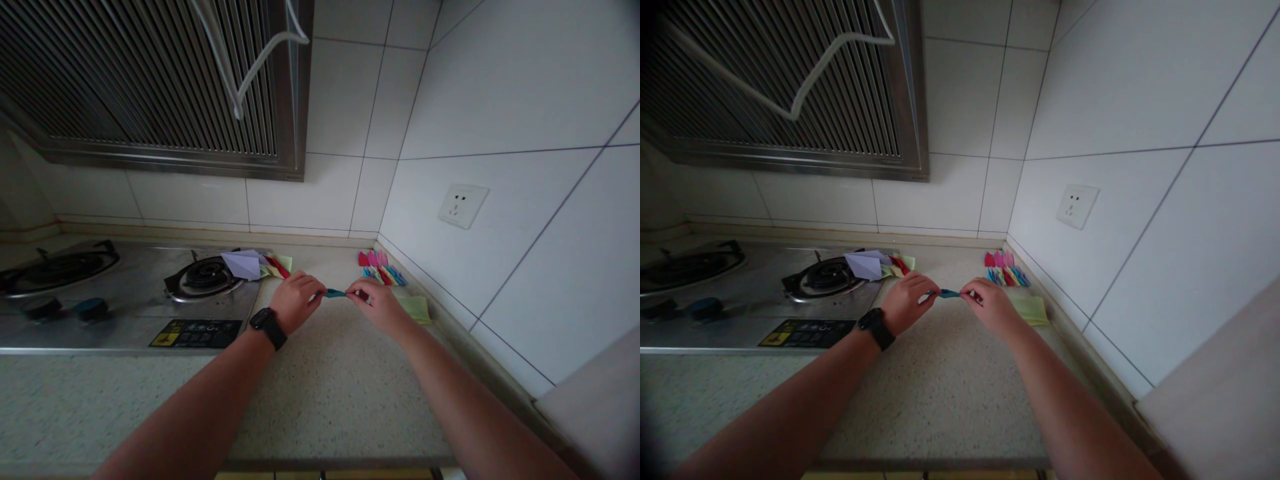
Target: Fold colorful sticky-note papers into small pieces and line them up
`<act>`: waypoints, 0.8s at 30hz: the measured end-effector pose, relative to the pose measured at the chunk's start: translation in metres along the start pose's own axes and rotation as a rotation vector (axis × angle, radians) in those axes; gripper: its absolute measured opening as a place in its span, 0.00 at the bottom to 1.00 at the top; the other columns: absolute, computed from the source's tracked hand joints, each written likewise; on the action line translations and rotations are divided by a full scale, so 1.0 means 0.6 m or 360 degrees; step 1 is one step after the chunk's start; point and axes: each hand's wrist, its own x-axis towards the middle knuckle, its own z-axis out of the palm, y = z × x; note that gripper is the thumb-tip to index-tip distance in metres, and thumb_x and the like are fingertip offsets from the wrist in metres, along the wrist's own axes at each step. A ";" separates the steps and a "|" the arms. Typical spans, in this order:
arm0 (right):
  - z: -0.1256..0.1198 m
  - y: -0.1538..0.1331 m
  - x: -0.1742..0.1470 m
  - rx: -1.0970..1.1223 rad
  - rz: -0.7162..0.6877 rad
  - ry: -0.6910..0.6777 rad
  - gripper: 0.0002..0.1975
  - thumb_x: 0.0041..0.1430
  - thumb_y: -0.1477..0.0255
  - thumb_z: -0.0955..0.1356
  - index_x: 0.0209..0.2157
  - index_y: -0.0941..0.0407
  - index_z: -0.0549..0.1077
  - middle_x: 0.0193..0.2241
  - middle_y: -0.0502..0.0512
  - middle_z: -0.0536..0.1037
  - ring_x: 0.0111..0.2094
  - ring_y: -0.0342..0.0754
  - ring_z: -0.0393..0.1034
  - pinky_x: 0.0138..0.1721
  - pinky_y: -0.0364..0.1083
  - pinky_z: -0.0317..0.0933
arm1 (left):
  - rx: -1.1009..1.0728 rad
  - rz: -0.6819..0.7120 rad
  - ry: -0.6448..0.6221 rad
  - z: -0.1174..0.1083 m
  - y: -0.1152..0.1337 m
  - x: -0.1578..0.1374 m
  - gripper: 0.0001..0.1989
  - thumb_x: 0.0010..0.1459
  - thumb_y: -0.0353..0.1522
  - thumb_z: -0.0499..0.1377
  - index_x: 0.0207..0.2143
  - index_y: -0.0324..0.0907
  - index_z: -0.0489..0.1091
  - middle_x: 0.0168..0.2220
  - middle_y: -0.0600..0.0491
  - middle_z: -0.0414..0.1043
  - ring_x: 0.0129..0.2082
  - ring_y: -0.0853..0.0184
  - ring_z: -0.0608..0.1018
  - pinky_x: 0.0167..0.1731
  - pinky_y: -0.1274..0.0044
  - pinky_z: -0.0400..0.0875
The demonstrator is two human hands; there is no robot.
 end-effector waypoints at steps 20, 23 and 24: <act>0.005 0.007 -0.006 0.0193 0.0265 -0.0200 0.05 0.56 0.72 0.67 0.36 0.55 0.71 0.27 0.49 0.72 0.24 0.41 0.62 0.27 0.41 0.57 | -0.1044 -0.0874 -0.0100 0.051 -0.023 -0.012 0.12 0.61 0.32 0.51 0.47 0.42 0.63 0.27 0.56 0.71 0.25 0.71 0.73 0.25 0.80 0.65; 0.004 0.007 -0.007 0.0145 0.0184 -0.0181 0.06 0.55 0.72 0.69 0.36 0.55 0.74 0.29 0.51 0.74 0.25 0.41 0.63 0.28 0.41 0.59 | -0.1212 -0.1006 -0.0092 0.055 -0.022 -0.012 0.10 0.60 0.33 0.51 0.45 0.41 0.60 0.26 0.57 0.69 0.23 0.72 0.71 0.23 0.81 0.64; 0.003 0.008 -0.007 0.0132 0.0158 -0.0161 0.06 0.55 0.72 0.69 0.36 0.55 0.75 0.30 0.51 0.74 0.25 0.41 0.64 0.29 0.42 0.59 | -0.1238 -0.1030 -0.0063 0.055 -0.021 -0.011 0.09 0.60 0.33 0.51 0.43 0.41 0.59 0.26 0.57 0.69 0.24 0.72 0.71 0.23 0.81 0.64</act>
